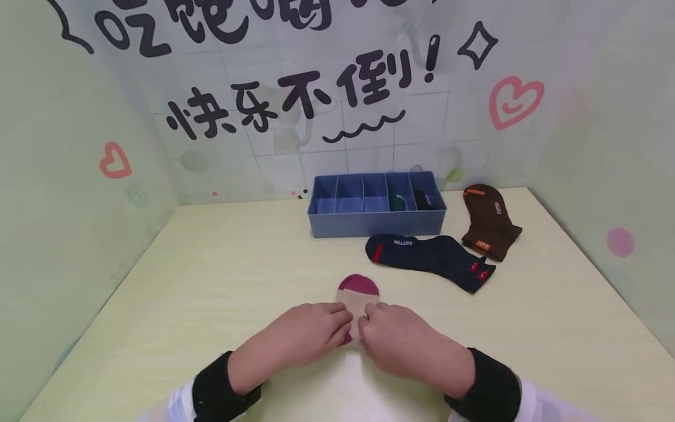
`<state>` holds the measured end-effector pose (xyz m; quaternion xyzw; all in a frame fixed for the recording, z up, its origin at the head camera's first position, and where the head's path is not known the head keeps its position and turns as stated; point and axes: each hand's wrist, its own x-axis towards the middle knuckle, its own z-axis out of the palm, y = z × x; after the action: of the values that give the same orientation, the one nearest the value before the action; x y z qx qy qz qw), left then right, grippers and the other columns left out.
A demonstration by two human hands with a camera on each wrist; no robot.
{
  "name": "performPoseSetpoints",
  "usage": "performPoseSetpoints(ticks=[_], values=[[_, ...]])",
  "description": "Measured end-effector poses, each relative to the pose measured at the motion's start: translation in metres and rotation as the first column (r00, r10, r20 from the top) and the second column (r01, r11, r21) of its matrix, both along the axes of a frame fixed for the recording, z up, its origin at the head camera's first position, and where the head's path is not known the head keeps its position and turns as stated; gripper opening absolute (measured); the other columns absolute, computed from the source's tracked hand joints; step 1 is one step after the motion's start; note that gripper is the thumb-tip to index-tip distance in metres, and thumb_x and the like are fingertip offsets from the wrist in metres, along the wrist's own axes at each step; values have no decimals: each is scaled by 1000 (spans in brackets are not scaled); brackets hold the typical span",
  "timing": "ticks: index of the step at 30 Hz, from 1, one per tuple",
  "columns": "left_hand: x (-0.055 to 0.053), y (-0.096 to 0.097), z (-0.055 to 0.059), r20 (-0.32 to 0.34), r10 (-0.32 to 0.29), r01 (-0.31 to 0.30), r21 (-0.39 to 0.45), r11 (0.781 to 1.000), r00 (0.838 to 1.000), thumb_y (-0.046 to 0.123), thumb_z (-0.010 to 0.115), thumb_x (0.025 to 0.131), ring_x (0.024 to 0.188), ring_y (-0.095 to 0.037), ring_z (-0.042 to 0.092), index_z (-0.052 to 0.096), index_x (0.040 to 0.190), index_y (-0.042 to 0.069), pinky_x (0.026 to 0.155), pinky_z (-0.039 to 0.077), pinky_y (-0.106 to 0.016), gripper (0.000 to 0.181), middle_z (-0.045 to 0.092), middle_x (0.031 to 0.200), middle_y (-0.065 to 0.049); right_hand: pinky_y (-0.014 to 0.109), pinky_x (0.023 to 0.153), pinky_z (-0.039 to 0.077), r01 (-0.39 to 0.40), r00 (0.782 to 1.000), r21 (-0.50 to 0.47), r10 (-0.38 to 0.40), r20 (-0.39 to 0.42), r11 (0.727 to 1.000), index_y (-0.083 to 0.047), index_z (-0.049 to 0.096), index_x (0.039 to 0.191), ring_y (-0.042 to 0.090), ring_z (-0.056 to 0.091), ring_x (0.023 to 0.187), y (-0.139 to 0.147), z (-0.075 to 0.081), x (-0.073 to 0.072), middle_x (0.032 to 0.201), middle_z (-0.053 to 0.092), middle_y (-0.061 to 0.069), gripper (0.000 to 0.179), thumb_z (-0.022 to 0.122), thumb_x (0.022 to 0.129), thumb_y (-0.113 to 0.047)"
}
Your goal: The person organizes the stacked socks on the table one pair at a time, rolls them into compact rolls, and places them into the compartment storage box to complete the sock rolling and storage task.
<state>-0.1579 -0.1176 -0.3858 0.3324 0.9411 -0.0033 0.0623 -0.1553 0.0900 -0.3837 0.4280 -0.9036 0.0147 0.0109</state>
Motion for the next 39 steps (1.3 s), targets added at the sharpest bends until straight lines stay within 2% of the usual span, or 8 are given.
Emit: performPoseSetpoints(ticks=[8,13,18,21,24,30,33,39], values=[[1,-3,5,158,48,-58,57,997,986,37,65,107,69,-11,57,51,125,12,68,50,-23,34,59,84,2,32,79,61,51,982,-13,-47,183,999,-8,75,111,10,56,76,2,2,-10,92,67,0,21,79,96,-21],[1,-2,7,63,39,-41,25,999,997,37,71,103,72,-11,53,57,111,16,60,41,-22,26,56,84,5,35,80,61,140,933,-104,-96,347,985,-15,67,114,10,61,78,6,1,-18,97,72,-4,20,78,97,-17],[4,-1,8,-74,54,-55,-23,998,996,40,72,102,79,-12,55,69,111,16,60,43,-23,25,64,92,2,34,78,58,42,997,-78,-37,65,996,-16,70,108,15,60,89,6,-3,-15,102,67,-2,15,79,96,-18],[5,0,10,-35,99,-99,5,995,994,37,72,102,73,-11,51,72,112,14,61,44,-21,25,64,89,1,31,79,56,-58,993,-52,52,-110,997,-12,74,112,17,55,93,6,-7,-12,103,60,1,22,81,95,-22],[4,-1,12,42,125,-127,45,991,991,33,71,103,68,-11,49,71,108,11,60,44,-21,23,61,82,1,29,85,59,-143,976,-32,136,-171,989,-6,75,120,17,58,94,6,-8,-11,106,63,4,35,85,91,-24],[3,-2,12,107,116,-122,51,991,988,35,66,106,84,-13,56,73,109,11,70,52,-24,25,65,102,-2,34,95,62,-81,992,-67,88,94,994,-8,65,121,14,64,97,7,-2,-12,108,67,2,36,84,91,-15],[4,-1,13,83,99,-102,40,994,992,43,68,104,93,-13,56,74,115,12,74,55,-24,33,66,112,-3,34,92,62,-5,969,-90,27,245,996,-12,64,118,10,62,92,8,3,-14,104,66,-2,33,83,91,-10],[7,1,15,-26,100,-98,73,992,995,52,85,88,86,-14,61,69,115,13,69,53,-26,50,70,102,0,33,87,62,48,937,-131,0,348,990,-7,75,123,8,63,87,11,5,-24,102,72,0,31,79,93,-7]])
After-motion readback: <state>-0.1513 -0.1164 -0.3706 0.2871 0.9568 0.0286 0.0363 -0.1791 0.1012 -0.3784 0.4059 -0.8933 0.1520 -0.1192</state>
